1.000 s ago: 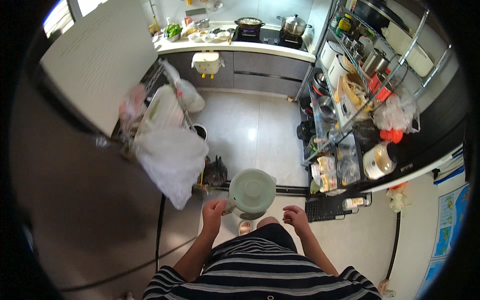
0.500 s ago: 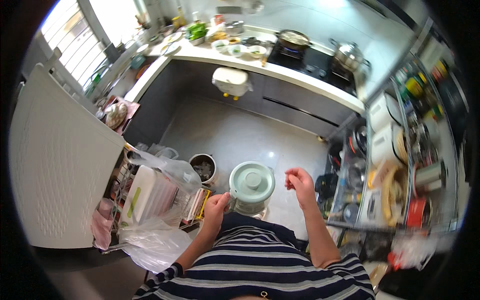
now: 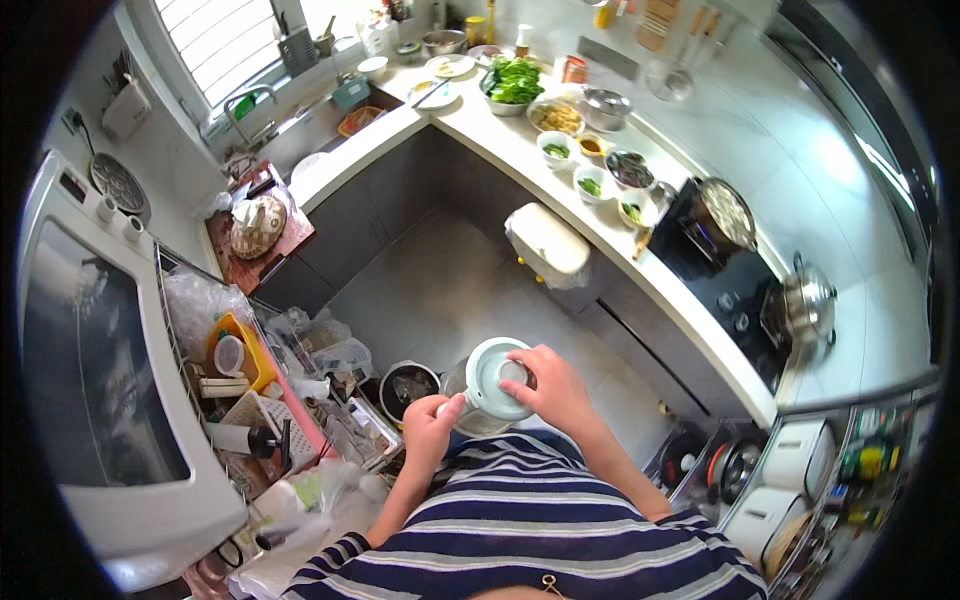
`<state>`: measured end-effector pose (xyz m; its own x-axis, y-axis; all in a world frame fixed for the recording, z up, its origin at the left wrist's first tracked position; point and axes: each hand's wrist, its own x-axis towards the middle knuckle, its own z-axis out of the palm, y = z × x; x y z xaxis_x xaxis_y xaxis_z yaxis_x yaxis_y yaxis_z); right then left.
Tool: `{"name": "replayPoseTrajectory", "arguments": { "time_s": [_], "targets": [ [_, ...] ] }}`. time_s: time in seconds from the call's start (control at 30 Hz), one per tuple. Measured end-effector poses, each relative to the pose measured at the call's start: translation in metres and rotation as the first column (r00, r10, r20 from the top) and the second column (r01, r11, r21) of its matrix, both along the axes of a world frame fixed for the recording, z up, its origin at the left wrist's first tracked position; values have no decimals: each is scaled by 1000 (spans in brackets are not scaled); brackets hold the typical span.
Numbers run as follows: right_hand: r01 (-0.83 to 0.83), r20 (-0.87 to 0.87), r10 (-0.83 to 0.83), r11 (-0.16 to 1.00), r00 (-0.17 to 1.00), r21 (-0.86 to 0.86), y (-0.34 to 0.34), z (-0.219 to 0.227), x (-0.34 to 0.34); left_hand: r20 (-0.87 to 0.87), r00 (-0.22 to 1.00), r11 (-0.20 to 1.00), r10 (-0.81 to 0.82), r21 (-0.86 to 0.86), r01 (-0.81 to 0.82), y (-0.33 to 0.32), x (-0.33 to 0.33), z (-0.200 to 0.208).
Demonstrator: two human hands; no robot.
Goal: The person prepares a hot pot meal by adding ingredients to a pot on the stove, ladling broth into bowls, and filling a kettle with water. They handle various bowls, a ladle, chopsticks, and a kettle while moving between the stove and sink.
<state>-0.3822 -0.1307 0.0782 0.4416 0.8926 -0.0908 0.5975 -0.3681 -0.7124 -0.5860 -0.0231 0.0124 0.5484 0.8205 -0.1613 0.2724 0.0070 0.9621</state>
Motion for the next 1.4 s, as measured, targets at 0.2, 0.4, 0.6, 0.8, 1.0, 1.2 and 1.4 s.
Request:
{"name": "replayPoseTrajectory", "arguments": {
  "time_s": [0.2, 0.4, 0.6, 0.8, 1.0, 1.2, 1.4],
  "targets": [
    [-273, 12, 273, 962, 962, 9, 127, 8, 99, -57, 989, 990, 139, -2, -139, 107, 73, 9],
    [-375, 127, 365, 924, 922, 71, 276, -22, 180, 14, 961, 961, 275, -32, -275, 218, 151, 6],
    [-489, 135, 470, 825, 872, 285, 436, -19, 246, -9, 925, 922, 380, -74, -380, 343, 209, 11],
    [-481, 104, 476, 808, 873, 339, 567, -12, 288, -105, 901, 907, 422, 50, -419, 474, 249, 20],
    [-367, 80, 369, 829, 926, 423, 685, -8, 317, -125, 960, 968, 252, 44, -248, 624, 286, 44],
    [-161, 20, 165, 922, 986, 352, 773, 7, 325, -201, 976, 987, 82, 150, -52, 758, 312, 67],
    [-48, -237, 117, 960, 964, 277, 833, 27, 358, -112, 993, 994, 40, 107, -28, 839, 326, 48]
  ]
}}
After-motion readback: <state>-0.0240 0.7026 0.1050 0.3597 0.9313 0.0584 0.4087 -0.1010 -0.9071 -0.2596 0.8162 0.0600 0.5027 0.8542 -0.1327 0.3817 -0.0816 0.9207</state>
